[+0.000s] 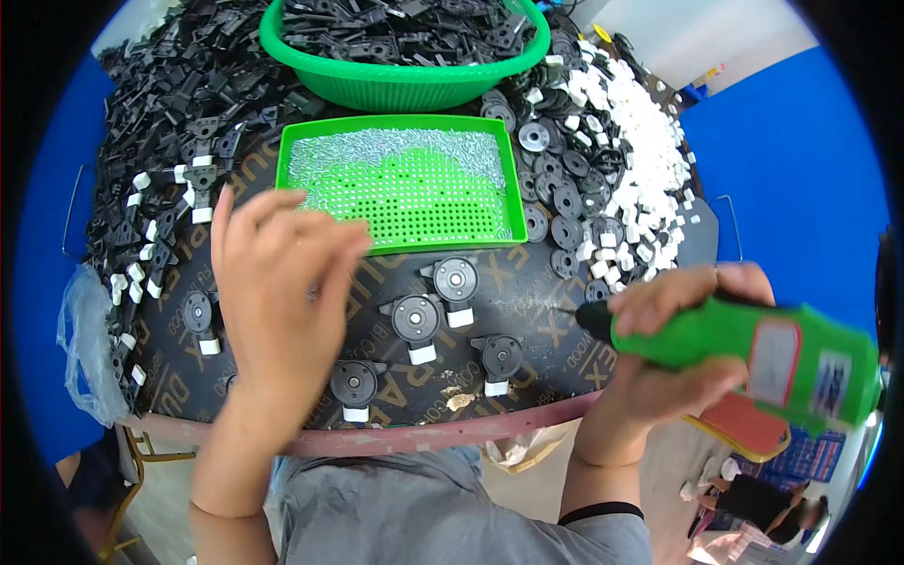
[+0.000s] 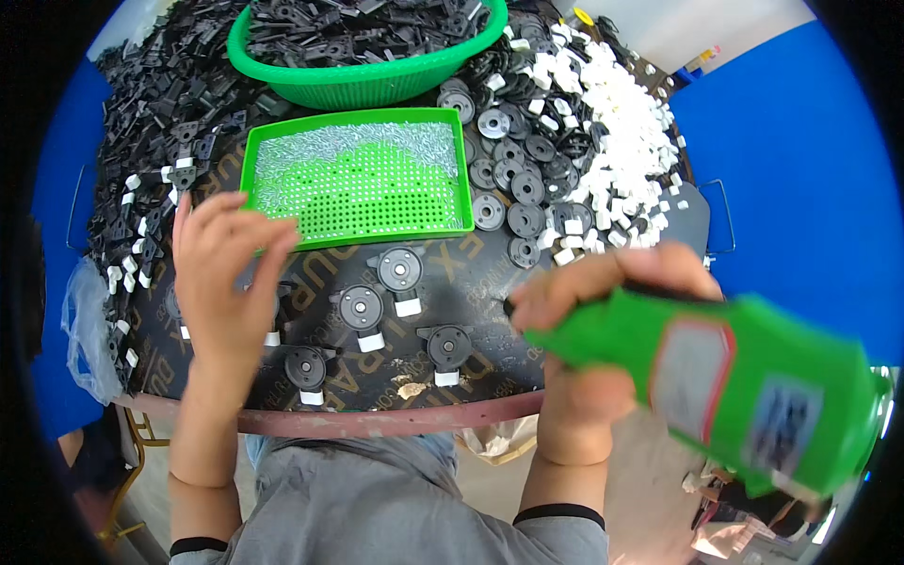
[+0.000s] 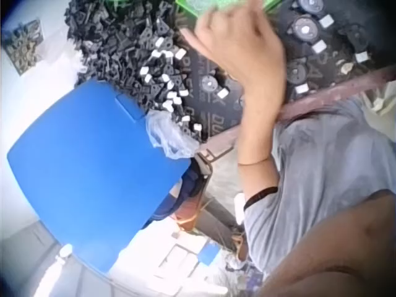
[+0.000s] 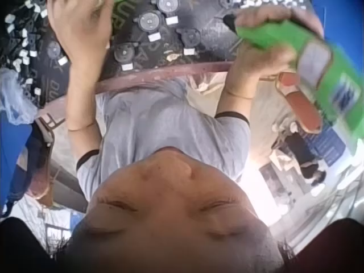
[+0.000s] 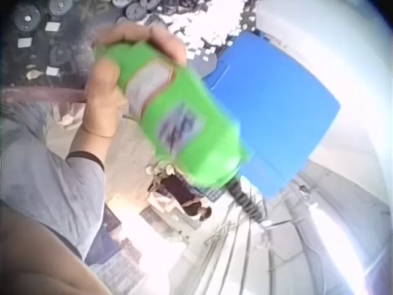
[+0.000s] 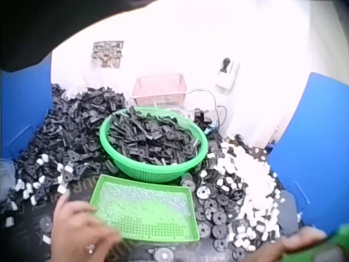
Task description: Assembling plastic industrial or toy components by inserting small screws using an electric screwdriver.
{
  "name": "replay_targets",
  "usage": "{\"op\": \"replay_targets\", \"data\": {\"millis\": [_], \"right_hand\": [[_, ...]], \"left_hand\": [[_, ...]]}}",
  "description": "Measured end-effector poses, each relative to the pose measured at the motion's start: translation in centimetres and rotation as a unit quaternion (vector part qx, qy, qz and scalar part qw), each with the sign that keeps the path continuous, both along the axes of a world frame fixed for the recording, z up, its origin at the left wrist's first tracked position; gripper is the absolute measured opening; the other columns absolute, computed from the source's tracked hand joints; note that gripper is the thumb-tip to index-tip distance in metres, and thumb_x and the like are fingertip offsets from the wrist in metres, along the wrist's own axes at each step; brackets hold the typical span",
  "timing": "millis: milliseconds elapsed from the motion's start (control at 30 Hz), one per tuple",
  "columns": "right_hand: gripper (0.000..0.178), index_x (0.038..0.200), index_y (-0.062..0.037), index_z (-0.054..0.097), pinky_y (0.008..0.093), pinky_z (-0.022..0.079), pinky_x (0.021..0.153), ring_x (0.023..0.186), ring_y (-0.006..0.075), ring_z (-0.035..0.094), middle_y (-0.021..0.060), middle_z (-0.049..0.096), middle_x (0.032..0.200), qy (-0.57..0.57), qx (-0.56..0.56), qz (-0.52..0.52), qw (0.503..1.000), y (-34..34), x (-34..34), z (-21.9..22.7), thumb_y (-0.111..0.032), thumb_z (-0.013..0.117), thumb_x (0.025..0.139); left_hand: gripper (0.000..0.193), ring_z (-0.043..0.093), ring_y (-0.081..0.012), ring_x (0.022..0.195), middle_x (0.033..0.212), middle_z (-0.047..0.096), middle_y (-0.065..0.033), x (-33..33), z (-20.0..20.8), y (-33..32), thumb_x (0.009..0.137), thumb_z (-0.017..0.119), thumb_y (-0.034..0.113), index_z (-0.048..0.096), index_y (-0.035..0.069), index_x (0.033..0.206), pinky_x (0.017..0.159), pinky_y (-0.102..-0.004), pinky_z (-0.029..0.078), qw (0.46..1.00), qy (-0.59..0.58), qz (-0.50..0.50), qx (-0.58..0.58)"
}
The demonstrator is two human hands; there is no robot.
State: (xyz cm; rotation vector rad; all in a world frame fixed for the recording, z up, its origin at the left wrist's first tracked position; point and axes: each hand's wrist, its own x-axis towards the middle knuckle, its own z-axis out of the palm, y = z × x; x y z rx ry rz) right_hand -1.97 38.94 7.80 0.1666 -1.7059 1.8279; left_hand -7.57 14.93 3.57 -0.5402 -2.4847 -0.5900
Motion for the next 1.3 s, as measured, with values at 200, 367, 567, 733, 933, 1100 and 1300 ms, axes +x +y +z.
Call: {"op": "replay_targets", "data": {"millis": [200, 367, 567, 733, 933, 1100, 1300], "right_hand": [[0.043, 0.120, -0.0033, 0.041, 0.0403, 0.053, 0.066, 0.065, 0.0225, 0.059, 0.0100, 0.056, 0.070, 0.060, 0.137, 0.021, 0.989, -1.1, -6.3, -0.5, -0.034, 0.060, 0.095], [0.029, 0.116, -0.0038, 0.038, 0.0360, 0.048, 0.049, 0.048, 0.0175, 0.049, 0.0088, 0.051, 0.065, 0.106, 0.044, 0.144, 0.983, -2.8, -9.6, -2.4, -0.017, 0.054, 0.095], [0.027, 0.118, -0.0027, 0.037, 0.0345, 0.047, 0.049, 0.049, 0.0177, 0.049, 0.0096, 0.052, 0.065, 0.092, 0.056, 0.169, 0.980, -5.1, -11.9, -4.6, -0.009, 0.052, 0.096], [0.025, 0.116, -0.0028, 0.037, 0.0338, 0.047, 0.048, 0.048, 0.0171, 0.048, 0.0096, 0.052, 0.065, 0.092, 0.078, 0.156, 0.980, -5.0, -12.5, -5.3, -0.009, 0.052, 0.096], [0.025, 0.116, -0.0035, 0.038, 0.0338, 0.045, 0.047, 0.046, 0.0166, 0.047, 0.0090, 0.051, 0.064, 0.082, 0.075, 0.163, 0.980, -5.0, -12.8, -5.7, -0.011, 0.051, 0.096], [0.025, 0.116, -0.0038, 0.038, 0.0335, 0.044, 0.046, 0.047, 0.0165, 0.046, 0.0091, 0.051, 0.064, 0.078, 0.081, 0.165, 0.980, -5.0, -12.4, -5.6, -0.011, 0.051, 0.096], [0.028, 0.115, -0.0068, 0.041, 0.0338, 0.044, 0.045, 0.047, 0.0162, 0.045, 0.0061, 0.047, 0.063, 0.100, 0.076, 0.122, 0.985, -4.2, -8.8, -1.4, -0.020, 0.052, 0.093]], "left_hand": [[0.069, 0.045, -0.0443, 0.126, 0.134, 0.053, -0.0186, 0.6, -0.9, -1.7, 0.081, 0.070, 0.007, 0.042, 0.005, 0.144, 0.112, -0.0545, 0.027, 0.985, -0.139, 0.034, -0.094], [0.048, 0.051, -0.0372, 0.122, 0.129, 0.055, -0.0132, 6.3, 1.0, 2.8, 0.078, 0.071, 0.013, 0.058, 0.004, 0.124, 0.108, -0.0506, 0.036, 0.955, -0.235, -0.182, 0.004], [0.031, 0.061, -0.0267, 0.106, 0.109, 0.065, -0.0078, 8.0, -4.5, 5.6, 0.074, 0.069, 0.010, 0.069, 0.003, 0.103, 0.092, -0.0408, 0.051, 0.913, -0.161, -0.352, 0.131], [0.030, 0.063, -0.0235, 0.099, 0.105, 0.066, -0.0061, 7.5, -5.4, 5.5, 0.072, 0.070, 0.008, 0.069, 0.003, 0.101, 0.083, -0.0330, 0.055, 0.897, -0.196, -0.346, 0.194], [0.030, 0.064, -0.0219, 0.095, 0.102, 0.066, -0.0055, 7.8, -5.7, 5.6, 0.072, 0.071, 0.008, 0.068, 0.003, 0.101, 0.079, -0.0317, 0.055, 0.884, -0.222, -0.345, 0.223], [0.027, 0.064, -0.0217, 0.095, 0.102, 0.065, -0.0059, 7.8, -5.6, 5.5, 0.074, 0.071, 0.008, 0.068, 0.003, 0.101, 0.079, -0.0322, 0.055, 0.875, -0.237, -0.354, 0.230], [0.035, 0.059, -0.0305, 0.099, 0.106, 0.062, -0.0099, 7.6, -5.9, 5.6, 0.077, 0.072, 0.009, 0.065, 0.001, 0.110, 0.087, -0.0391, 0.050, 0.902, -0.241, -0.268, 0.237]]}}
